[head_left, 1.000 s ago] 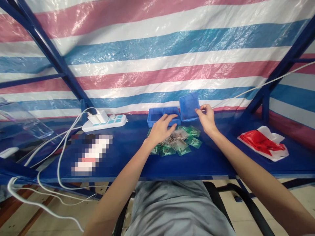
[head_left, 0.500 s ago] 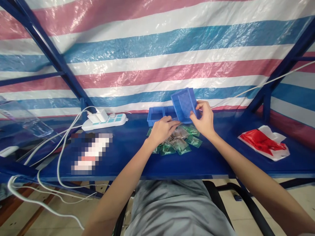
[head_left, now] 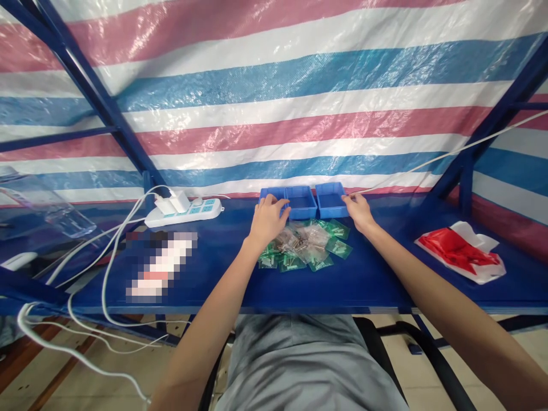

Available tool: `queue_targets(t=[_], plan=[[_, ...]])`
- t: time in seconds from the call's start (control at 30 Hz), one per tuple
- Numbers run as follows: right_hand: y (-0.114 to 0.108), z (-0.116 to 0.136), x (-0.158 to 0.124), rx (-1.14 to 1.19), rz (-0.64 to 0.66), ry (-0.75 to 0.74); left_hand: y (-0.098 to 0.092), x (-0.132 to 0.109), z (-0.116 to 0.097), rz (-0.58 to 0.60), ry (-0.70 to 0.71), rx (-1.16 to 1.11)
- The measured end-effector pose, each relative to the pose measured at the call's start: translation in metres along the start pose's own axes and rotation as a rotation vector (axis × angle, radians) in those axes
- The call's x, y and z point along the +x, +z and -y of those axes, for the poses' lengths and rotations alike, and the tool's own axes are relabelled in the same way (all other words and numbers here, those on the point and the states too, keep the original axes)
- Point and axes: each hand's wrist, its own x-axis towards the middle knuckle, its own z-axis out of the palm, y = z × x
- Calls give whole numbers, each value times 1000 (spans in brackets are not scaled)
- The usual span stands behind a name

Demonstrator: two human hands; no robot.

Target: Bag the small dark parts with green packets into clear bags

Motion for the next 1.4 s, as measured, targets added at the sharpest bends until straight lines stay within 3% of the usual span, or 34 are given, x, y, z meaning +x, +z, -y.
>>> queue_targets(t=[0.07,0.13,0.37,0.87,1.0,1.1,1.2,1.3,1.4], plan=[[-1,3,-1,-122,50,175,1,1,5,85,-54,64],[-3,9,-2,-182,121,245,3,1,8,140,-76,61],[-9,18,-2,-290,240,186,11,3,13,123,-10,29],[-10,28,-8,-424,246,110,17,5,19,58,-2,-62],[-18,36,-6,-415,193,82,3,7,18,4,49,-121],[-29,46,-10,-433,146,-43,-21,-9,17,-69,51,-162],[-41,57,-38,-462,165,-232,-42,-50,22,-77,-6,-171],[-54,66,-83,-497,209,-341,-48,-94,31,-83,-131,-152],[-65,71,-117,-519,221,-416,-44,-116,38,-77,-215,-97]])
